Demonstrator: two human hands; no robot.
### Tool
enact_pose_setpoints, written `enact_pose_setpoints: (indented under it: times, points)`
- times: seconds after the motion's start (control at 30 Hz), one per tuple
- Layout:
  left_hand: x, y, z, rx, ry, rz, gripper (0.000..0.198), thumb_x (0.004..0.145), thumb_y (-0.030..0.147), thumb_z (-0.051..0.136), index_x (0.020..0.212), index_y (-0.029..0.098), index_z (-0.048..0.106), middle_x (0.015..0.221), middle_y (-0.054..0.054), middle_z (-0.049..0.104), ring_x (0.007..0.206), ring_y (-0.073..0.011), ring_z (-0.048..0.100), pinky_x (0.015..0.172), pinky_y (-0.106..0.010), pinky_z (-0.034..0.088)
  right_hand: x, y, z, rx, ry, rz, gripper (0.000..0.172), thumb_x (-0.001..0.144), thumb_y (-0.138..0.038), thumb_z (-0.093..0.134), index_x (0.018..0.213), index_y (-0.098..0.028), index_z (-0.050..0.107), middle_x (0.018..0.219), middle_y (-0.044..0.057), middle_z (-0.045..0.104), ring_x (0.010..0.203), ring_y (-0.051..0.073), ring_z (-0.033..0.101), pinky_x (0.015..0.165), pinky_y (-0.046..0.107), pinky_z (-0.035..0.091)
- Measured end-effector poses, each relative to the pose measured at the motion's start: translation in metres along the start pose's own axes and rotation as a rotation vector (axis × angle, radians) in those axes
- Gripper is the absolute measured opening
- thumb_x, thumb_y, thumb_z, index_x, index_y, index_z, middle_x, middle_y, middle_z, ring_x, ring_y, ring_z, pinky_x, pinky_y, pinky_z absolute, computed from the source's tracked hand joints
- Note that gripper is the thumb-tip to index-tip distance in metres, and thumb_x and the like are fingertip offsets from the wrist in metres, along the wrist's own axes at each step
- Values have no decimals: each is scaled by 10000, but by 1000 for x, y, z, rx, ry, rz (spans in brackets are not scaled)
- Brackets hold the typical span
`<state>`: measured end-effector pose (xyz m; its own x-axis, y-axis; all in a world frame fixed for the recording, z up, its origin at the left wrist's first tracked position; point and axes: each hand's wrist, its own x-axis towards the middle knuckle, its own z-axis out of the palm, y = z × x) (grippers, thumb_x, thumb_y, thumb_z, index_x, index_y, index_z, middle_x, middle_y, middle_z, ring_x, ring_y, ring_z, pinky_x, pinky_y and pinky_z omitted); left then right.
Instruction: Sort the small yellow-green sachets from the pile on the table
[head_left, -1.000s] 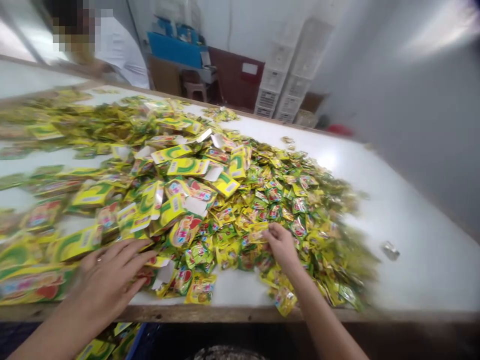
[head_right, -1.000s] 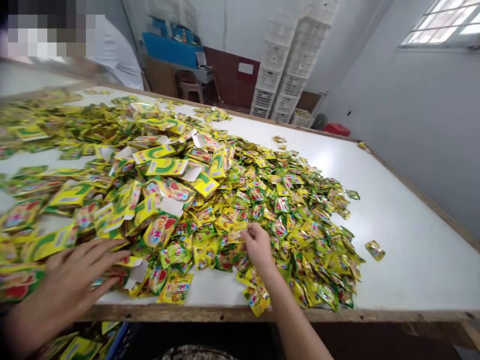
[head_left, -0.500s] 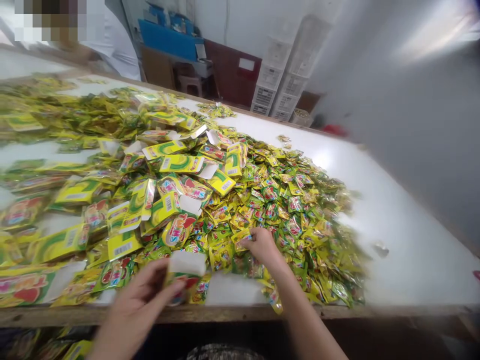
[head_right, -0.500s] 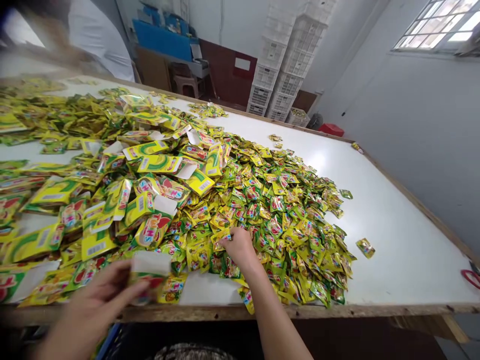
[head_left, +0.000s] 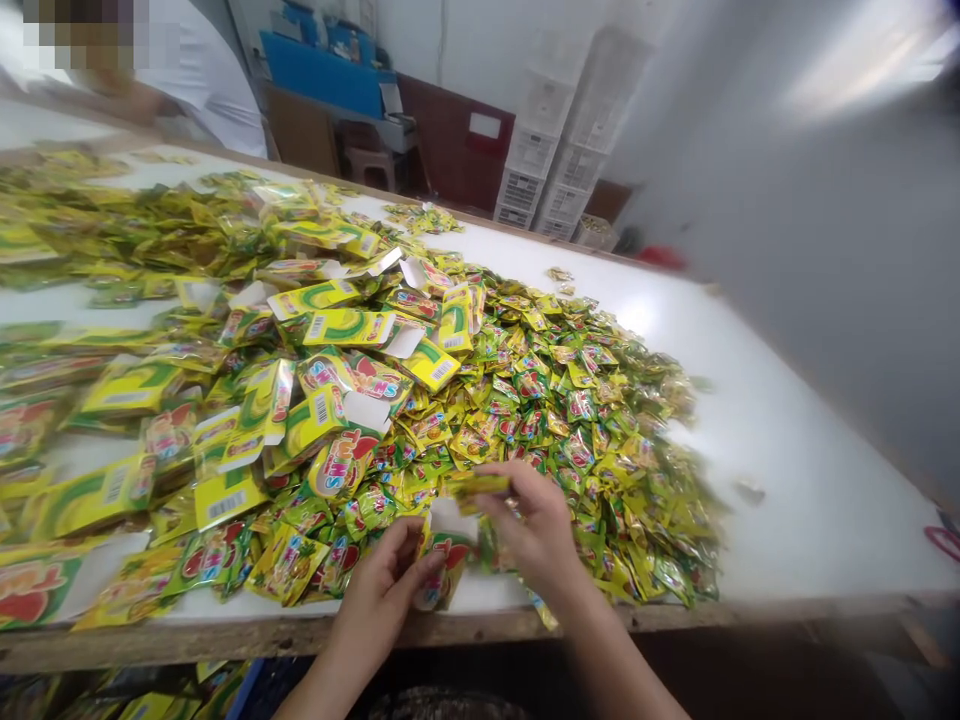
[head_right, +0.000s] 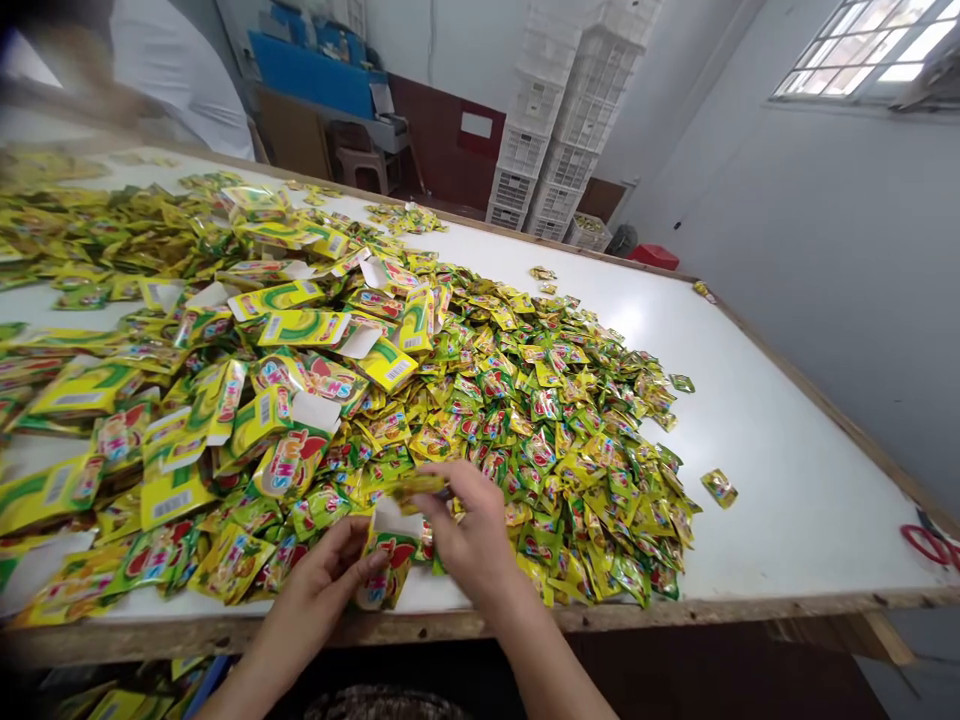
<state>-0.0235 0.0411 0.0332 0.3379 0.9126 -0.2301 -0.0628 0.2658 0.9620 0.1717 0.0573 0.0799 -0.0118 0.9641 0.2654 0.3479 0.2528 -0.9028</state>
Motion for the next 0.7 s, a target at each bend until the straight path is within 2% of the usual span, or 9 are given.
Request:
enact_pose_setpoints:
  times: [0.07,0.17,0.27,0.37,0.4,0.47,0.53,0.57,0.7]
  points:
    - [-1,0,1,18,33,5,187,865,335,641,1017,240,587,989,0,685,1018,-205,631,872,-266,500,-5,-7,7,-116,-63,-101,215,875,-145,591,1069,-215,653,995,65,647,936,198,602,832,309,478]
    - [-4,0,0,58,40,5,173,879,336,623,1016,236,589,929,3,667,1009,-208,620,854,-261,491,-10,-15,10,-243,-143,-135,249,863,-88,560,1069,-199,646,1001,80,625,945,206,578,828,318,471]
    - [-9,-2,-1,46,11,21,169,894,336,600,1029,234,602,963,-9,675,990,-215,623,843,-272,489,-8,-29,3,-333,-321,-135,232,866,-58,534,1006,-204,646,948,60,629,915,201,574,817,316,456]
    - [-13,-4,-2,63,-42,53,244,888,321,618,1125,264,611,1063,-7,685,1034,-217,614,899,-284,473,-4,-40,-1,-374,-495,-126,233,856,-56,560,1011,-216,630,916,35,638,892,192,585,800,298,448]
    - [-13,-6,-2,82,-49,62,279,884,316,627,1160,278,610,1105,-4,683,1071,-219,603,936,-289,456,-4,-41,0,-384,-495,-103,253,847,-51,572,1035,-214,618,920,33,639,883,190,587,787,292,448]
    - [-14,-8,-2,113,-41,67,300,884,315,629,1183,292,619,1157,2,676,1117,-223,589,980,-293,430,-5,-38,4,-410,-401,-38,266,830,-40,597,1036,-206,611,928,35,634,866,188,582,764,285,443]
    - [-13,-9,-2,118,-30,72,274,895,321,614,1166,287,634,1149,1,682,1114,-225,592,974,-293,433,-6,-33,10,-435,-296,-18,194,830,-48,624,946,-203,632,910,33,621,861,186,565,761,284,432]
    - [-13,-9,-2,113,-28,78,272,898,322,609,1166,282,634,1141,-1,684,1106,-227,595,964,-294,439,-7,-32,12,-448,-284,-39,148,840,-63,634,886,-204,642,890,28,615,859,185,555,771,288,425]
    - [-11,-7,0,79,-20,96,288,884,321,626,1165,255,630,1115,-13,690,1090,-238,595,940,-298,451,-5,-37,10,-527,-383,-158,118,875,-113,629,799,-199,657,836,26,596,857,194,528,794,314,404]
